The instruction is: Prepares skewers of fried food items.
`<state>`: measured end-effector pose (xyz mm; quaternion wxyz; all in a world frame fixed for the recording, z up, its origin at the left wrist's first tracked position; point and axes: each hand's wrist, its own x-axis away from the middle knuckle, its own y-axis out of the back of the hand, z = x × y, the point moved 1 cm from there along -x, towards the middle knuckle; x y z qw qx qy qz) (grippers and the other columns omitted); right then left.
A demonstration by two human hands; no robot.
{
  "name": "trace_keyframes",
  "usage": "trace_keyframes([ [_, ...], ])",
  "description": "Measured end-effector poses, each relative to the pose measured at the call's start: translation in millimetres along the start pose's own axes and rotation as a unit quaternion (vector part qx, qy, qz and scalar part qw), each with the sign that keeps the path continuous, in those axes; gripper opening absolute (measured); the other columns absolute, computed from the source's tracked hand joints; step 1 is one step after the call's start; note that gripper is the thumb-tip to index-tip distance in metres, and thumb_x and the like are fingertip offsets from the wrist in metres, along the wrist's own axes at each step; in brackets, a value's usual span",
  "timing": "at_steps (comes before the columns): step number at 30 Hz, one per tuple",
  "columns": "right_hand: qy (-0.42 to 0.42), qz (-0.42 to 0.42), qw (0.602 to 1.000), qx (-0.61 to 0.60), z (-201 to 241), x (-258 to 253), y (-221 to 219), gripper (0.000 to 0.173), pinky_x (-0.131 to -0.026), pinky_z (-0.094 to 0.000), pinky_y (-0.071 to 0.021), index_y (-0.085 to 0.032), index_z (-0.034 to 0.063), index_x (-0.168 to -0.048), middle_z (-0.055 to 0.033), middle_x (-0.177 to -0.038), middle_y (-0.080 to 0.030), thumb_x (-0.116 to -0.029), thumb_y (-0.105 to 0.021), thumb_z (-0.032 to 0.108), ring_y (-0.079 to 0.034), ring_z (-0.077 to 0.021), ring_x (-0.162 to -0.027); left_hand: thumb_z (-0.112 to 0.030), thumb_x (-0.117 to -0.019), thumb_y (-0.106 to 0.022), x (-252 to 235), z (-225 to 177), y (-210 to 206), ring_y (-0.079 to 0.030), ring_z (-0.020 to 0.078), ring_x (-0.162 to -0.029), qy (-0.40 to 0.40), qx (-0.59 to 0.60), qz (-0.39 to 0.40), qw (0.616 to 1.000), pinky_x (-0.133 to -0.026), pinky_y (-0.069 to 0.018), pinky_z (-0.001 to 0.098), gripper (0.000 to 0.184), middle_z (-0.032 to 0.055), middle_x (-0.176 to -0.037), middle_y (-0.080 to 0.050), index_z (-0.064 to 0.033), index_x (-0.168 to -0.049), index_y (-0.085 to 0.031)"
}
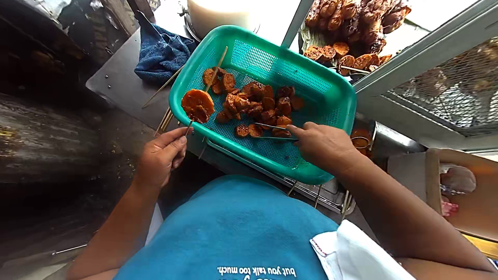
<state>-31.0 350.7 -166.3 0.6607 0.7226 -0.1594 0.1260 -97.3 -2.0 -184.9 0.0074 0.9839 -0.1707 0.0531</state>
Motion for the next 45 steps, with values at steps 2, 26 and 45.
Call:
trace_keyframes([
  [2,0.019,0.013,1.000,-0.008,-4,-5,-2,0.041,-0.070,-0.0554,-0.0567,-0.059,0.0202,-0.145,-0.0190,-0.110,-0.070,-0.1047,-0.056,0.018,-0.071,-0.0394,-0.092,-0.008,-0.1043,-0.049,3,-2,-3,-0.045,0.0017,-0.051,0.006,-0.007,0.020,1.000,-0.046,-0.0377,0.0131,0.032,-0.0028,-0.070,-0.056,-0.0066,-0.130,-0.068],
  [26,0.065,-0.034,0.979,-0.188,8,-137,72,0.033,-0.088,-0.0671,-0.0495,-0.072,0.0086,-0.117,-0.0214,-0.105,-0.071,-0.1074,-0.053,0.034,-0.067,-0.0419,-0.104,-0.010,-0.1018,-0.054,11,-4,27,-0.046,0.0016,-0.051,0.004,-0.045,-0.059,0.997,-0.047,-0.0376,0.0138,0.029,-0.0032,-0.069,-0.059,-0.0048,-0.125,-0.071],
  [45,0.005,-0.098,0.993,-0.065,18,-94,85,0.030,-0.077,-0.0669,-0.0526,-0.066,0.0195,-0.131,-0.0211,-0.110,-0.071,-0.1068,-0.049,0.023,-0.068,-0.0447,-0.106,-0.011,-0.1028,-0.055,2,-19,23,-0.046,0.0009,-0.050,-0.021,-0.132,-0.065,0.989,-0.047,-0.0376,0.0142,0.028,-0.0040,-0.070,-0.060,-0.0068,-0.126,-0.071],
])
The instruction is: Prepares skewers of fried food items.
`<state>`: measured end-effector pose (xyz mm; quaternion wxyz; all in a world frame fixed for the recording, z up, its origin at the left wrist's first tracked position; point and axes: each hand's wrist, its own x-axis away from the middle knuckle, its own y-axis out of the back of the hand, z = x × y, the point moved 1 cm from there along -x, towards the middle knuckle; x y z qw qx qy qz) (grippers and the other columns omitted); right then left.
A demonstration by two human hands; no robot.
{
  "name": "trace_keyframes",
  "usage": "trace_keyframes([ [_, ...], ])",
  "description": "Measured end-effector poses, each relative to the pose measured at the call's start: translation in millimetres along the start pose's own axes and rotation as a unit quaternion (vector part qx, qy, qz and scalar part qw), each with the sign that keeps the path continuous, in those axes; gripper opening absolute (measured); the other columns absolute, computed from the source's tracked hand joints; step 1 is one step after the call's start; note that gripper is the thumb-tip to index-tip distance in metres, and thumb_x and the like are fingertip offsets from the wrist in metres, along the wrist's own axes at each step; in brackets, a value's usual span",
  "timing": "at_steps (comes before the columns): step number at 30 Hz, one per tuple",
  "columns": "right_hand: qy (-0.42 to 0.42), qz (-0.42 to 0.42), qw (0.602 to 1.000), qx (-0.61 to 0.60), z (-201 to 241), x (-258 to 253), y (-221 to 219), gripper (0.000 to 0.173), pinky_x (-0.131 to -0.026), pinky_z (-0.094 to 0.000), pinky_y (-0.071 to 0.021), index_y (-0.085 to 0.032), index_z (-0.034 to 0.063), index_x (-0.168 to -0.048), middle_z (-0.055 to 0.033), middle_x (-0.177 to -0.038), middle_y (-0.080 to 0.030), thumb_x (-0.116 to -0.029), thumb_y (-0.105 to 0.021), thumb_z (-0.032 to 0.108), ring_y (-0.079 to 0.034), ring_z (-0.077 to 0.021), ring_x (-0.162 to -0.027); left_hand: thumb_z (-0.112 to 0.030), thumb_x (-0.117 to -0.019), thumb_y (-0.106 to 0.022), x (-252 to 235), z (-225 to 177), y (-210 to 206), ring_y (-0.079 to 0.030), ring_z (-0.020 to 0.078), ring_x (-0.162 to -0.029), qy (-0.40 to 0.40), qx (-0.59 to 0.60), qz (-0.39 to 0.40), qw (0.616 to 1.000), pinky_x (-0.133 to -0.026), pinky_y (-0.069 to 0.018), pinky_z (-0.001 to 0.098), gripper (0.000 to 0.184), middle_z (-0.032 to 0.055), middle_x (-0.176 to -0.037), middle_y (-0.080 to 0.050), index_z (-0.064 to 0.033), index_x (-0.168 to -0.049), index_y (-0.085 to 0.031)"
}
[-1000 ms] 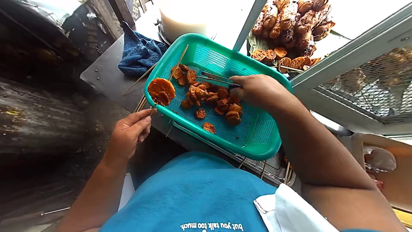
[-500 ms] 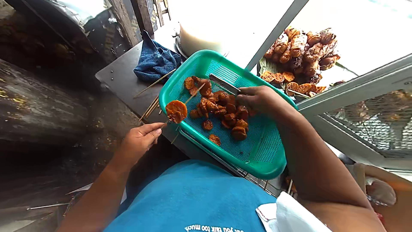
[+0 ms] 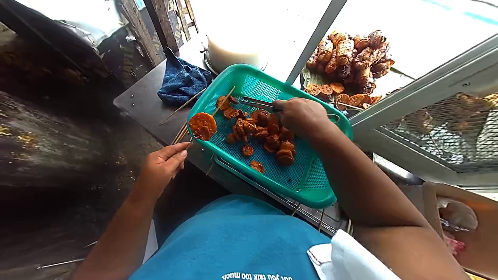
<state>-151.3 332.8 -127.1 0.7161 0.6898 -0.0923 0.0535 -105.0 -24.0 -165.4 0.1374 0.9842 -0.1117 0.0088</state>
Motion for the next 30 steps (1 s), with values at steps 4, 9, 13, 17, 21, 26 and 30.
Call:
trace_keyframes([
  [4,-0.011,-0.013,0.999,0.030,27,-40,-14,0.034,-0.071,-0.0657,-0.0526,-0.067,0.0132,-0.131,-0.0245,-0.112,-0.068,-0.1015,-0.050,0.011,-0.068,-0.0471,-0.101,-0.010,-0.1014,-0.056,7,7,5,-0.046,0.0007,-0.050,0.006,0.019,-0.017,1.000,-0.047,-0.0371,0.0136,0.029,-0.0050,-0.069,-0.059,-0.0064,-0.125,-0.071],
  [9,0.023,-0.043,0.999,0.016,22,-56,-25,0.032,-0.075,-0.0673,-0.0529,-0.065,0.0149,-0.132,-0.0242,-0.111,-0.070,-0.1057,-0.048,0.013,-0.069,-0.0477,-0.101,-0.011,-0.1022,-0.055,13,16,9,-0.046,0.0001,-0.050,0.021,0.026,-0.028,0.999,-0.047,-0.0368,0.0132,0.028,-0.0057,-0.068,-0.059,-0.0057,-0.124,-0.071],
  [13,0.047,-0.026,0.983,-0.178,-13,-32,-6,0.033,-0.089,-0.0689,-0.0498,-0.068,0.0182,-0.136,-0.0206,-0.111,-0.073,-0.1068,-0.054,0.025,-0.069,-0.0414,-0.105,-0.012,-0.1032,-0.056,13,19,6,-0.045,0.0003,-0.051,0.032,0.032,-0.012,0.999,-0.047,-0.0362,0.0138,0.026,-0.0050,-0.068,-0.059,-0.0073,-0.123,-0.072],
  [17,0.006,0.043,0.916,-0.399,-43,13,3,0.036,-0.052,-0.0288,-0.0468,-0.064,0.0165,-0.140,-0.0050,-0.082,-0.069,-0.1053,-0.060,0.022,-0.054,-0.0085,-0.056,-0.011,-0.1031,-0.055,9,12,-11,-0.046,0.0006,-0.051,0.048,0.073,0.035,0.996,-0.047,-0.0365,0.0138,0.026,-0.0039,-0.068,-0.060,-0.0053,-0.122,-0.072],
  [21,-0.022,0.069,0.852,-0.518,-66,44,0,0.038,-0.042,-0.0171,-0.0381,-0.059,0.0119,-0.145,-0.0009,-0.075,-0.062,-0.1065,-0.055,0.013,-0.047,-0.0033,-0.048,-0.011,-0.1037,-0.054,6,8,-26,-0.045,0.0009,-0.051,0.068,0.089,0.075,0.991,-0.047,-0.0354,0.0141,0.027,-0.0037,-0.067,-0.058,-0.0049,-0.123,-0.072],
  [26,-0.003,0.066,0.843,-0.534,-78,62,-10,0.036,-0.042,-0.0166,-0.0388,-0.062,0.0109,-0.141,-0.0003,-0.070,-0.060,-0.1055,-0.053,0.009,-0.047,-0.0028,-0.047,-0.010,-0.1028,-0.054,6,5,-27,-0.044,0.0005,-0.050,0.079,0.094,0.108,0.987,-0.046,-0.0336,0.0137,0.026,-0.0036,-0.067,-0.058,-0.0049,-0.120,-0.073],
  [30,0.027,0.048,0.853,-0.519,-85,67,-15,0.037,-0.041,-0.0169,-0.0385,-0.065,0.0118,-0.139,0.0001,-0.069,-0.062,-0.1033,-0.056,0.009,-0.047,-0.0024,-0.046,-0.010,-0.1022,-0.055,9,5,-23,-0.044,-0.0003,-0.050,0.078,0.087,0.113,0.987,-0.047,-0.0342,0.0130,0.026,-0.0052,-0.067,-0.058,-0.0052,-0.120,-0.073],
])
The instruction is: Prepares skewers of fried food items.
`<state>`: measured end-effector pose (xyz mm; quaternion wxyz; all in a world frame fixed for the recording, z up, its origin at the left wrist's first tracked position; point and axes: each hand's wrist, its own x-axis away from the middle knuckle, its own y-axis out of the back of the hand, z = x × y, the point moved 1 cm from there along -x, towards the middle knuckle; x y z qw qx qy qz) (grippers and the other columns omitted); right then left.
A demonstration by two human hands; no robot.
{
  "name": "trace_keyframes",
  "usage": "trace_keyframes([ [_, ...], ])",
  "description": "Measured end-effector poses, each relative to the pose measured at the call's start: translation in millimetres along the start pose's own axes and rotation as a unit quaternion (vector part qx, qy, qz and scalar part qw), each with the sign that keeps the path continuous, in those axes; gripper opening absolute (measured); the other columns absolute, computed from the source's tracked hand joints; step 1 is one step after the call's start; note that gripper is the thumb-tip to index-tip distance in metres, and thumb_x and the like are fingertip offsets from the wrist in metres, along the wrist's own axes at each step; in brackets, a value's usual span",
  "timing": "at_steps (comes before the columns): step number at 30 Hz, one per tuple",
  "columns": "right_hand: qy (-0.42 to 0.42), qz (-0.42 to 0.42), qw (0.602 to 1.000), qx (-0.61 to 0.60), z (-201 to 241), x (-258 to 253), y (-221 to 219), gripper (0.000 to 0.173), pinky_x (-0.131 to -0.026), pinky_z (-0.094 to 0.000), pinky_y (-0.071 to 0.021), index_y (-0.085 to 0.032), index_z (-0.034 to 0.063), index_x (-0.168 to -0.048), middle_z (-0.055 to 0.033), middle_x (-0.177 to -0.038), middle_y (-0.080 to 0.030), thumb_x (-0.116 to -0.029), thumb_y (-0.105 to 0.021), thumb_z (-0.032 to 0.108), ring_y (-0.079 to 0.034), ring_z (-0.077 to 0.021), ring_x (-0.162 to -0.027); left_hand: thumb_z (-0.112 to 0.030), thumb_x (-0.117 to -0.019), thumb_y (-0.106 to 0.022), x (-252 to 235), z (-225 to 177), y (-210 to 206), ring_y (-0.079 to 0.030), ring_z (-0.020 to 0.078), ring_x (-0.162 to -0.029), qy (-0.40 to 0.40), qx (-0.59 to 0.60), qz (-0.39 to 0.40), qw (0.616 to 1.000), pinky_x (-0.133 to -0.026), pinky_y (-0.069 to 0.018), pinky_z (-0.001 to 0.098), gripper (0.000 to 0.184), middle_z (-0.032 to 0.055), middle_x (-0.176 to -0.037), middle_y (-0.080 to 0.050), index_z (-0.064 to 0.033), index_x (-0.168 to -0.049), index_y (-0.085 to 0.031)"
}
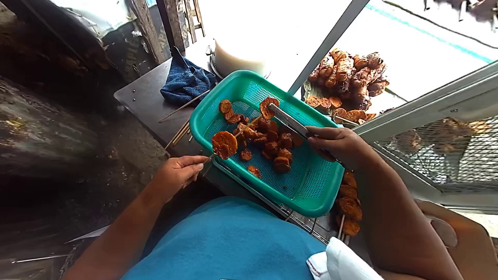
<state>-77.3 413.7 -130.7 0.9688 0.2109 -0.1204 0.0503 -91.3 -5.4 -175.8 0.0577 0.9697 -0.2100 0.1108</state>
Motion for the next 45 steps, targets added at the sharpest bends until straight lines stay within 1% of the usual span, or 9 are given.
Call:
trace_keyframes([
  [6,-0.016,-0.044,0.994,0.098,21,9,-7,0.036,-0.046,-0.0195,-0.0383,-0.066,0.0147,-0.138,-0.0010,-0.074,-0.064,-0.1034,-0.060,0.009,-0.047,-0.0035,-0.051,-0.011,-0.1016,-0.057,0,7,-1,-0.043,-0.0010,-0.051,-0.027,-0.038,-0.016,0.999,-0.048,-0.0344,0.0135,0.025,-0.0067,-0.067,-0.058,-0.0072,-0.119,-0.074],
  [16,0.029,-0.028,0.999,0.028,15,10,0,0.034,-0.043,-0.0151,-0.0379,-0.067,0.0111,-0.135,0.0015,-0.073,-0.064,-0.1032,-0.057,0.007,-0.046,-0.0006,-0.048,-0.010,-0.1018,-0.056,-3,7,-4,-0.043,-0.0012,-0.050,-0.029,-0.003,-0.005,1.000,-0.046,-0.0338,0.0123,0.026,-0.0059,-0.067,-0.058,-0.0053,-0.120,-0.073],
  [24,-0.004,0.014,0.999,0.048,16,15,6,0.035,-0.044,-0.0154,-0.0393,-0.068,0.0117,-0.136,-0.0003,-0.074,-0.067,-0.1020,-0.059,0.007,-0.049,-0.0013,-0.049,-0.008,-0.0990,-0.055,-5,10,1,-0.045,-0.0027,-0.051,-0.042,0.016,0.040,0.998,-0.047,-0.0355,0.0117,0.027,-0.0077,-0.067,-0.059,-0.0054,-0.117,-0.074],
  [27,0.009,-0.002,0.993,0.119,21,20,4,0.036,-0.049,-0.0180,-0.0424,-0.068,0.0161,-0.136,-0.0001,-0.082,-0.070,-0.1015,-0.062,0.008,-0.051,-0.0016,-0.054,-0.009,-0.0992,-0.056,-5,7,-1,-0.044,-0.0019,-0.050,-0.029,0.007,0.032,0.999,-0.047,-0.0351,0.0122,0.026,-0.0074,-0.066,-0.058,-0.0056,-0.117,-0.075],
  [31,0.065,-0.036,0.971,0.226,29,29,-13,0.034,-0.056,-0.0249,-0.0490,-0.073,0.0225,-0.130,0.0011,-0.092,-0.076,-0.1003,-0.065,0.009,-0.059,-0.0031,-0.063,-0.010,-0.1001,-0.057,-7,6,-4,-0.043,-0.0013,-0.050,-0.017,0.000,0.026,1.000,-0.047,-0.0337,0.0129,0.025,-0.0064,-0.066,-0.058,-0.0063,-0.117,-0.075],
  [34,0.074,-0.034,0.974,0.210,29,30,-16,0.034,-0.054,-0.0215,-0.0471,-0.072,0.0197,-0.131,0.0012,-0.090,-0.074,-0.1003,-0.064,0.008,-0.056,-0.0019,-0.059,-0.010,-0.1000,-0.056,-10,8,-4,-0.043,-0.0012,-0.050,-0.018,0.009,0.032,0.999,-0.047,-0.0338,0.0129,0.026,-0.0062,-0.066,-0.058,-0.0060,-0.117,-0.075],
  [38,0.042,-0.012,0.984,0.174,22,33,-23,0.034,-0.052,-0.0216,-0.0465,-0.071,0.0173,-0.133,-0.0005,-0.087,-0.073,-0.1010,-0.064,0.007,-0.055,-0.0035,-0.057,-0.010,-0.0997,-0.055,-12,13,-6,-0.044,-0.0014,-0.050,-0.015,0.024,0.047,0.998,-0.047,-0.0342,0.0128,0.026,-0.0062,-0.066,-0.058,-0.0057,-0.117,-0.075],
  [42,0.038,0.033,0.986,0.158,10,34,-43,0.036,-0.057,-0.0211,-0.0508,-0.072,0.0202,-0.132,0.0022,-0.094,-0.076,-0.0994,-0.066,0.007,-0.060,-0.0013,-0.063,-0.008,-0.1001,-0.055,-13,15,-15,-0.046,-0.0015,-0.052,-0.006,0.040,0.063,0.997,-0.048,-0.0362,0.0125,0.025,-0.0063,-0.067,-0.060,-0.0042,-0.117,-0.074],
  [45,0.061,0.044,0.985,0.152,7,33,-50,0.038,-0.058,-0.0179,-0.0495,-0.068,0.0207,-0.137,0.0032,-0.097,-0.074,-0.1006,-0.066,0.011,-0.058,0.0014,-0.063,-0.008,-0.1003,-0.056,-16,15,-16,-0.046,-0.0010,-0.052,-0.009,0.043,0.045,0.998,-0.048,-0.0362,0.0128,0.026,-0.0052,-0.067,-0.059,-0.0033,-0.119,-0.073],
])
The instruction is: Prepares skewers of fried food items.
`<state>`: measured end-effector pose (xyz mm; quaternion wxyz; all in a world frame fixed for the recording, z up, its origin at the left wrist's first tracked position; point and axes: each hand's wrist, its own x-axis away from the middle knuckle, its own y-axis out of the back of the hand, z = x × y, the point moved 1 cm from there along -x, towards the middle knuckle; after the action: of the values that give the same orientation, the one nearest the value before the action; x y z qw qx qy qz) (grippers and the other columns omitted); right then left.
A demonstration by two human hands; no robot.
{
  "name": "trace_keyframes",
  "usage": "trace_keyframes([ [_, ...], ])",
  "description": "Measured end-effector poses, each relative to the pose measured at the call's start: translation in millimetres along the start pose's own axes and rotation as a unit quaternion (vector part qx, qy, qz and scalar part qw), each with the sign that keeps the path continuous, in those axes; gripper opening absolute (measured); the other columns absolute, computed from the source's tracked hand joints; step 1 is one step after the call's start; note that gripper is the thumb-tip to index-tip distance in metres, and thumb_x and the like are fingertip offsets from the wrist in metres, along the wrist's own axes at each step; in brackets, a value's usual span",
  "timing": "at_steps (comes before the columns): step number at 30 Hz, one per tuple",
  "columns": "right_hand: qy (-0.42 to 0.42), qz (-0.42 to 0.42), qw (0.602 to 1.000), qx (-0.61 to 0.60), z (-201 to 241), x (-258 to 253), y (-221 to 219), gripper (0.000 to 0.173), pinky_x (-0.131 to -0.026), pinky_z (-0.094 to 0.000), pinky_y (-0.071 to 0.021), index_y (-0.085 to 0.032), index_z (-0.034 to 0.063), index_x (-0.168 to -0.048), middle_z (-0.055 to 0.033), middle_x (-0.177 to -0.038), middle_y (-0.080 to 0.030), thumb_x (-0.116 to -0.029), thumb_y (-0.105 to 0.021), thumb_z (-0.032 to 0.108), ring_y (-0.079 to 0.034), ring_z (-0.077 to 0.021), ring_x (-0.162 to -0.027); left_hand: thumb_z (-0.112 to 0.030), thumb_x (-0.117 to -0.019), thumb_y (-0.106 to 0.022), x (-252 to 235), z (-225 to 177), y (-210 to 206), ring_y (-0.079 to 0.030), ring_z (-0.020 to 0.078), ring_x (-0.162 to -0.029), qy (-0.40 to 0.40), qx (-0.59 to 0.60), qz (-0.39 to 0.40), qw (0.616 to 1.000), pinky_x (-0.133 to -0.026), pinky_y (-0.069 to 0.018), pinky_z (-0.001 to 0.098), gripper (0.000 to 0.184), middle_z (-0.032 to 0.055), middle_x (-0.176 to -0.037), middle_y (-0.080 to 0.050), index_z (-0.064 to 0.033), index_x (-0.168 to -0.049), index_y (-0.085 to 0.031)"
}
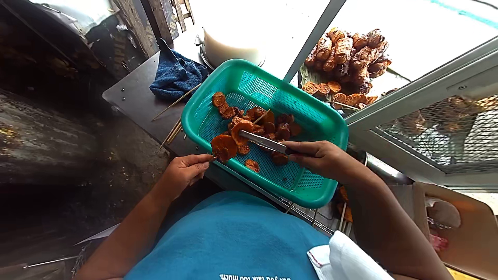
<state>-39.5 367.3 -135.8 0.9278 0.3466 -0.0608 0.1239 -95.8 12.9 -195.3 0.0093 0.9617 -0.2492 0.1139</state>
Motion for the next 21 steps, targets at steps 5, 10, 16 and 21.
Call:
trace_keyframes([
  [5,-0.031,-0.013,0.997,0.072,-1,-4,34,0.043,-0.067,-0.0405,-0.0538,-0.058,0.0214,-0.147,-0.0079,-0.103,-0.072,-0.1046,-0.060,0.020,-0.063,-0.0155,-0.074,-0.009,-0.1013,-0.057,3,2,7,-0.046,0.0005,-0.051,-0.025,-0.045,-0.067,0.996,-0.047,-0.0366,0.0138,0.026,-0.0037,-0.069,-0.060,-0.0042,-0.122,-0.072],
  [10,-0.202,-0.090,0.914,0.340,-15,-5,85,0.037,-0.088,-0.0761,-0.0460,-0.063,0.0230,-0.143,-0.0257,-0.118,-0.071,-0.1061,-0.058,0.026,-0.064,-0.0518,-0.112,-0.012,-0.0993,-0.056,11,5,22,-0.048,-0.0015,-0.051,-0.059,-0.064,-0.131,0.988,-0.047,-0.0390,0.0123,0.028,-0.0076,-0.070,-0.061,-0.0045,-0.120,-0.072],
  [16,-0.287,0.012,0.870,0.400,-29,-9,68,0.040,-0.085,-0.0699,-0.0506,-0.061,0.0244,-0.144,-0.0225,-0.118,-0.071,-0.1035,-0.062,0.026,-0.066,-0.0476,-0.111,-0.011,-0.0993,-0.056,12,0,21,-0.049,-0.0021,-0.052,-0.062,-0.054,-0.143,0.986,-0.048,-0.0397,0.0108,0.027,-0.0081,-0.070,-0.061,-0.0030,-0.119,-0.072],
  [21,-0.226,-0.029,0.915,0.334,-11,-14,67,0.037,-0.089,-0.0721,-0.0473,-0.061,0.0206,-0.143,-0.0250,-0.116,-0.070,-0.1061,-0.059,0.026,-0.065,-0.0497,-0.111,-0.007,-0.0988,-0.055,8,-9,25,-0.049,-0.0012,-0.051,-0.082,-0.044,-0.175,0.980,-0.047,-0.0397,0.0118,0.027,-0.0065,-0.068,-0.060,-0.0026,-0.120,-0.071],
])
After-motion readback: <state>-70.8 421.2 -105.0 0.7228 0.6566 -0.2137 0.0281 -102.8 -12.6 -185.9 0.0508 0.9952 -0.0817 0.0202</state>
